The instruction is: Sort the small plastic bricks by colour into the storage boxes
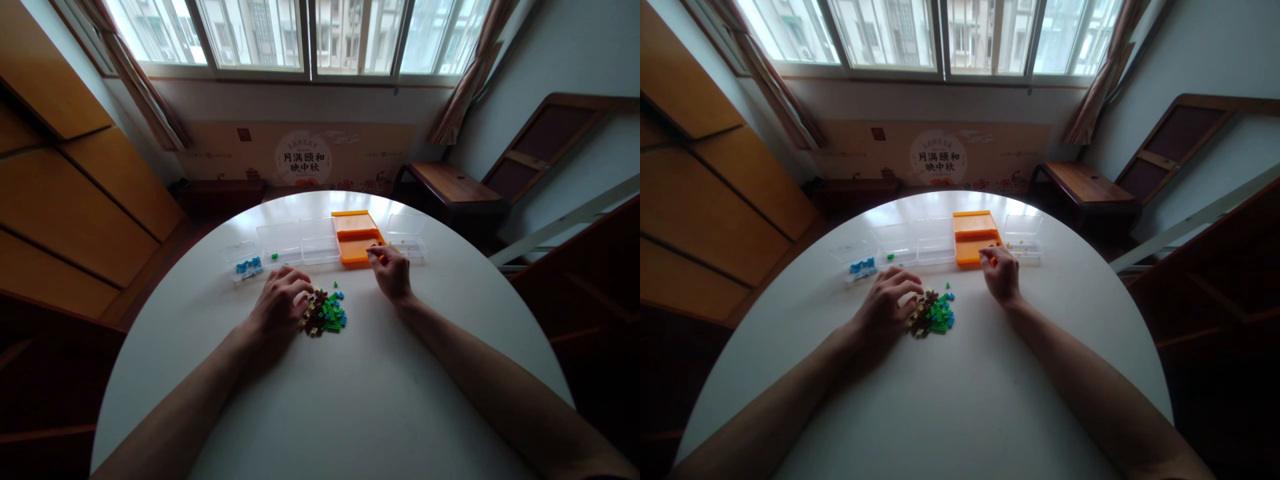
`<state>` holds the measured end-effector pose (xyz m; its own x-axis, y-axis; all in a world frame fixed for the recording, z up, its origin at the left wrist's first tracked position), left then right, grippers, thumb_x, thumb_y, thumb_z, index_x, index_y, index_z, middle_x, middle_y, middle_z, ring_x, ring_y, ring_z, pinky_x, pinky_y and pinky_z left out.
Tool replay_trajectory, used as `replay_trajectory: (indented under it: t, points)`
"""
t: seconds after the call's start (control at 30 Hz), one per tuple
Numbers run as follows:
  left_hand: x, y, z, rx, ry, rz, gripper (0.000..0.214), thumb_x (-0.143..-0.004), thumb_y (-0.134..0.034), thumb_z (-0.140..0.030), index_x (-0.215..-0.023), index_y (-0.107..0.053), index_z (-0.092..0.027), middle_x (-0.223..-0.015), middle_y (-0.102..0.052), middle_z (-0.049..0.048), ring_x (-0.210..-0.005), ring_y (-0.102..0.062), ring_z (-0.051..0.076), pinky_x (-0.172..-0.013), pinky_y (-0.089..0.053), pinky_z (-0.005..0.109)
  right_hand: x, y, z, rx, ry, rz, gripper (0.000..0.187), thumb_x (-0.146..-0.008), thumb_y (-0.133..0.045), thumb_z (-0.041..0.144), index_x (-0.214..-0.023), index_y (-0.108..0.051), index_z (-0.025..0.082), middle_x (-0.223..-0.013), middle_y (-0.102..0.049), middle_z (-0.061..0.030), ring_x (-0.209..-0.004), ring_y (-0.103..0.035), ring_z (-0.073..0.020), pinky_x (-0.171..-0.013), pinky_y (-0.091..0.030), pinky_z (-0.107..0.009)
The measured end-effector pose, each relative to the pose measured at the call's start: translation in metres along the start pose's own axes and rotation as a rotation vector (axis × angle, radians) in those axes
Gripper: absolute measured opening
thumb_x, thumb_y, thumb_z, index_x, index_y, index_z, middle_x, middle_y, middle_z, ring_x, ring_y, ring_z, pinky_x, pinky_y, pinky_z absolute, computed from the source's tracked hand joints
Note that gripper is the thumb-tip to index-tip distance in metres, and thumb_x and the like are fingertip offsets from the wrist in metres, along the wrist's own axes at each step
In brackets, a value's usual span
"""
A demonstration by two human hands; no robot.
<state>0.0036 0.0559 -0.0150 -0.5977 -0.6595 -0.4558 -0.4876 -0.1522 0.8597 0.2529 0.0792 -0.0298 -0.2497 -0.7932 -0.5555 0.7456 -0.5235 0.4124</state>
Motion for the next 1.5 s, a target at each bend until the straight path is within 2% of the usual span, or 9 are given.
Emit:
replay_trajectory:
  t: [0.13, 0.33, 0.8, 0.93, 1.07, 1.17, 1.37, 1.5]
  points:
    - [0.0, -0.002, 0.001, -0.017, 0.001, 0.029, 0.008, -0.078, -0.061, -0.018, -0.076, -0.067, -0.023, -0.095, -0.068, 0.0023, -0.098, -0.054, 0.023, -0.089, -0.039, 0.042, 0.002, 0.0, 0.003, -0.004, 0.026, 0.02, 0.02, -0.082, -0.055, 0.026, -0.086, -0.072, 0.016, -0.079, -0.066, -0.0045, -0.06, -0.052, -0.014, -0.066, -0.046, -0.028]
    - [-0.002, -0.004, 0.002, -0.021, 0.011, 0.033, 0.012, -0.083, -0.06, -0.02, -0.075, -0.068, -0.024, -0.096, -0.068, 0.0015, -0.099, -0.053, 0.022, -0.089, -0.038, 0.041, 0.004, -0.003, 0.007, -0.018, 0.043, 0.051, 0.018, -0.082, -0.055, 0.025, -0.084, -0.072, 0.017, -0.076, -0.064, -0.0031, -0.06, -0.051, -0.0137, -0.064, -0.045, -0.027]
    - [-0.006, -0.011, -0.001, -0.085, -0.042, 0.01, 0.011, -0.087, -0.06, -0.025, -0.083, -0.069, -0.022, -0.096, -0.068, 0.0035, -0.097, -0.053, 0.022, -0.086, -0.038, 0.04, 0.014, -0.009, 0.021, -0.038, 0.137, 0.139, 0.015, -0.084, -0.056, 0.022, -0.082, -0.07, 0.017, -0.071, -0.06, -0.0019, -0.059, -0.05, -0.0127, -0.062, -0.043, -0.026]
    - [-0.008, -0.005, -0.006, -0.105, -0.105, -0.083, 0.01, -0.088, -0.058, -0.022, -0.083, -0.066, -0.021, -0.092, -0.069, 0.0022, -0.091, -0.053, 0.02, -0.082, -0.038, 0.037, 0.018, -0.014, 0.03, -0.104, 0.13, 0.221, 0.014, -0.084, -0.058, 0.023, -0.082, -0.071, 0.017, -0.071, -0.06, -0.0019, -0.057, -0.048, -0.0115, -0.059, -0.042, -0.025]
    - [-0.009, 0.004, -0.016, -0.144, -0.175, -0.238, 0.003, -0.087, -0.062, -0.02, -0.087, -0.064, -0.022, -0.09, -0.068, 0.0011, -0.092, -0.054, 0.019, -0.082, -0.038, 0.035, 0.027, -0.024, 0.043, -0.239, 0.128, 0.428, 0.015, -0.084, -0.06, 0.026, -0.081, -0.071, 0.017, -0.07, -0.06, -0.001, -0.057, -0.05, -0.0106, -0.056, -0.04, -0.023]
    - [-0.007, 0.007, -0.023, -0.16, -0.233, -0.306, 0.006, -0.085, -0.064, -0.019, -0.09, -0.063, -0.022, -0.091, -0.069, 0.0008, -0.096, -0.054, 0.019, -0.083, -0.038, 0.035, 0.035, -0.03, 0.051, -0.31, 0.155, 0.55, 0.018, -0.086, -0.06, 0.027, -0.078, -0.071, 0.016, -0.068, -0.06, -0.0009, -0.059, -0.051, -0.0105, -0.057, -0.04, -0.022]
    - [-0.005, 0.01, -0.029, -0.153, -0.315, -0.317, 0.014, -0.085, -0.064, -0.018, -0.097, -0.062, -0.023, -0.092, -0.069, 0.0007, -0.096, -0.056, 0.018, -0.084, -0.039, 0.035, 0.04, -0.036, 0.052, -0.348, 0.139, 0.576, 0.017, -0.085, -0.06, 0.027, -0.079, -0.071, 0.015, -0.068, -0.06, -0.0009, -0.06, -0.052, -0.0103, -0.057, -0.04, -0.021]
    - [-0.007, 0.011, -0.029, -0.156, -0.294, -0.331, 0.013, -0.084, -0.066, -0.02, -0.096, -0.063, -0.024, -0.091, -0.069, 0.0004, -0.093, -0.056, 0.018, -0.083, -0.039, 0.034, 0.037, -0.035, 0.05, -0.324, 0.133, 0.56, 0.014, -0.083, -0.061, 0.025, -0.08, -0.071, 0.016, -0.068, -0.062, -0.0009, -0.059, -0.053, -0.0104, -0.057, -0.041, -0.022]
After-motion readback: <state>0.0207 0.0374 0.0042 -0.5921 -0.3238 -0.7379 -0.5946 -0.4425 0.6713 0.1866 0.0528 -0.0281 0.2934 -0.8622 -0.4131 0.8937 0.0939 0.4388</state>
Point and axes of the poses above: each hand's wrist, its own x-axis away from the middle knuckle, its own y-axis out of the back of the hand, z = x × y, the point moved 4 cm from there along -x, towards the middle knuckle
